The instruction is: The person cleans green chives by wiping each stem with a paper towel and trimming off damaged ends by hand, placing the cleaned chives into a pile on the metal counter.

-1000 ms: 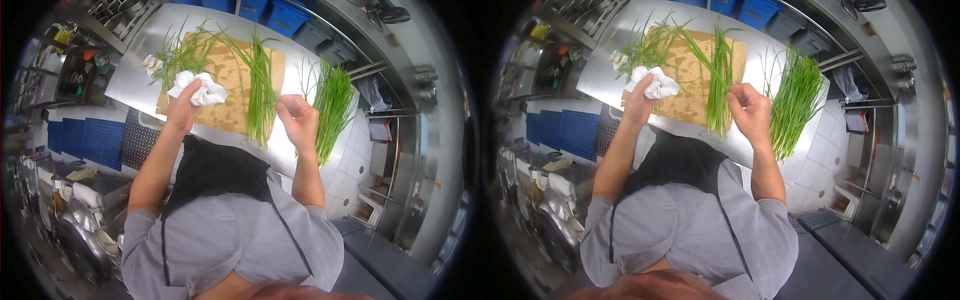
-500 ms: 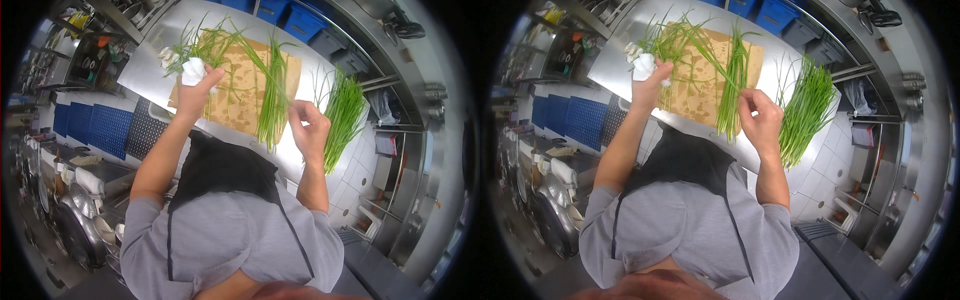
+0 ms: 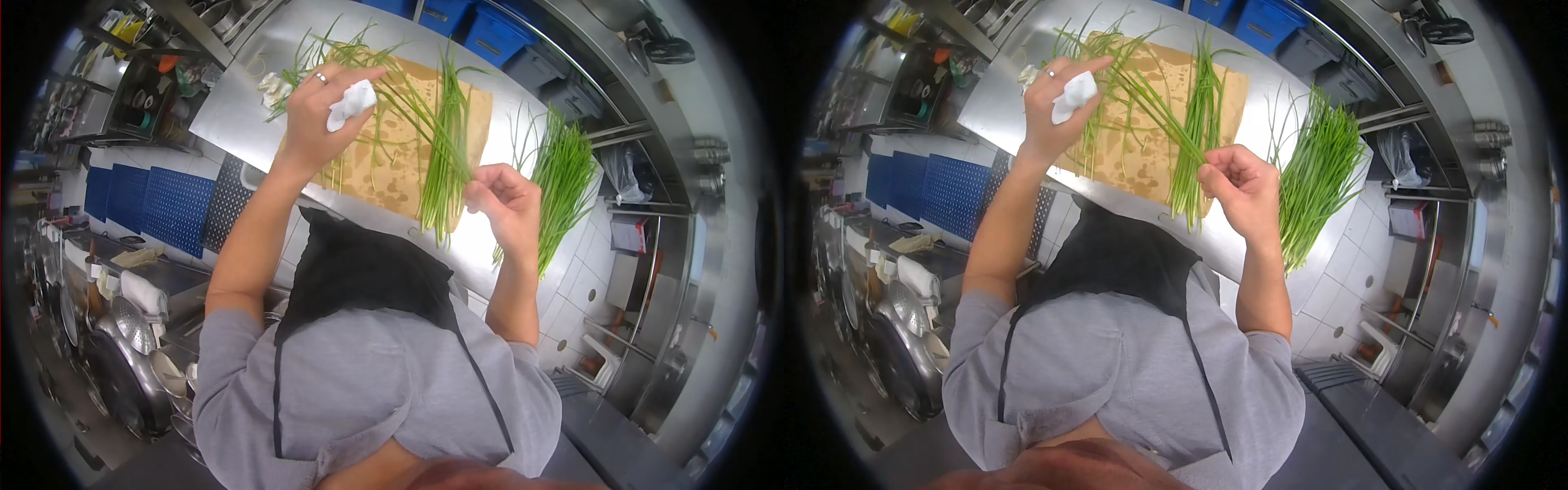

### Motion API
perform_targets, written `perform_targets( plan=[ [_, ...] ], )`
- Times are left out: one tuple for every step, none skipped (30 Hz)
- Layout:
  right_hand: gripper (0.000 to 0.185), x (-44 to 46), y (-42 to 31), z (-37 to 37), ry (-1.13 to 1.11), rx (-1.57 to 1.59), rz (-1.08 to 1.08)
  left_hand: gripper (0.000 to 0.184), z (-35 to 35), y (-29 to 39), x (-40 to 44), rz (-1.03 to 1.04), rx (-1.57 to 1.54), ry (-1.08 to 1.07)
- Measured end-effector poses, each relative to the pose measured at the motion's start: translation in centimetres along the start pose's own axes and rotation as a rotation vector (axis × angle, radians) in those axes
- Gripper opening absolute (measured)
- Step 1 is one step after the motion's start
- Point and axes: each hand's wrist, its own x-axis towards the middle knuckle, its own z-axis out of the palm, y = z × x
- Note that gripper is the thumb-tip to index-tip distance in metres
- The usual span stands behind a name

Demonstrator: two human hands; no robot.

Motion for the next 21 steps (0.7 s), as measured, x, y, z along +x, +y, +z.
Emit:
perform_targets(
  plan=[
    [0.008, 0.0, 0.0, 0.0, -0.005, 0.001, 0.0, 0.041, 0.0, -0.2, 0.2, 0.028, 0.008, -0.014],
    [0.008, 0.0, 0.0, 0.1, -0.009, 0.002, 0.0, 0.042, 0.1, -0.4, 0.3, 0.056, 0.016, -0.028],
    [0.008, 0.0, -0.1, 0.1, -0.011, 0.001, 0.002, 0.043, 0.1, -0.5, 0.4, 0.086, 0.023, -0.042],
    [0.007, -0.1, -0.1, 0.1, -0.011, -0.001, 0.003, 0.042, 0.1, -0.5, 0.5, 0.087, 0.043, -0.062],
    [0.007, -0.1, -0.2, 0.1, -0.01, -0.002, 0.005, 0.042, 0.0, -0.5, 0.6, 0.088, 0.063, -0.081],
    [0.007, -0.2, -0.2, 0.1, -0.015, -0.008, 0.004, 0.041, 0.0, -0.4, 0.7, 0.089, 0.083, -0.101],
    [0.007, -0.2, -0.2, 0.0, -0.021, -0.014, 0.003, 0.042, -0.1, -0.5, 0.8, 0.102, 0.094, -0.114],
    [0.007, -0.2, -0.3, -0.1, -0.026, -0.02, 0.003, 0.043, -0.1, -0.5, 0.9, 0.114, 0.104, -0.127],
    [0.007, -0.2, -0.4, -0.1, -0.029, -0.025, 0.001, 0.044, -0.1, -0.5, 1.0, 0.126, 0.114, -0.141],
    [0.007, -0.2, -0.5, -0.1, -0.034, -0.03, 0.0, 0.044, 0.0, -0.4, 1.1, 0.154, 0.123, -0.128],
    [0.007, -0.2, -0.6, -0.1, -0.038, -0.035, -0.001, 0.044, -0.1, -0.2, 1.2, 0.181, 0.133, -0.116],
    [0.007, -0.2, -0.6, -0.2, -0.046, -0.024, 0.0, 0.045, -0.1, -0.2, 1.3, 0.208, 0.144, -0.103],
    [0.007, -0.2, -0.7, -0.2, -0.053, -0.012, 0.001, 0.045, 0.1, -0.4, 1.3, 0.227, 0.141, -0.08],
    [0.007, -0.2, -0.7, -0.2, -0.061, -0.001, 0.002, 0.045, 0.3, -0.6, 1.1, 0.246, 0.138, -0.056],
    [0.007, -0.2, -0.7, -0.2, -0.065, 0.002, 0.002, 0.045, 0.5, -0.9, 0.9, 0.265, 0.136, -0.032],
    [0.007, -0.2, -0.6, -0.2, -0.069, 0.005, 0.002, 0.042, 0.6, -1.1, 0.8, 0.293, 0.17, -0.027],
    [0.007, -0.2, -0.6, -0.2, -0.074, 0.007, 0.002, 0.039, 0.6, -1.4, 0.5, 0.321, 0.204, -0.023],
    [0.007, -0.1, -0.6, -0.2, -0.083, 0.018, 0.004, 0.036, 0.5, -1.5, 0.4, 0.348, 0.239, -0.017],
    [0.007, -0.1, -0.5, -0.3, -0.092, 0.028, 0.007, 0.034, 0.5, -1.5, 0.5, 0.363, 0.243, -0.022],
    [0.007, -0.1, -0.4, -0.3, -0.101, 0.039, 0.01, 0.032, 0.4, -1.5, 0.6, 0.378, 0.247, -0.027],
    [0.008, -0.1, -0.4, -0.4, -0.106, 0.043, 0.016, 0.03, 0.4, -1.5, 0.6, 0.393, 0.251, -0.031]
  ],
)
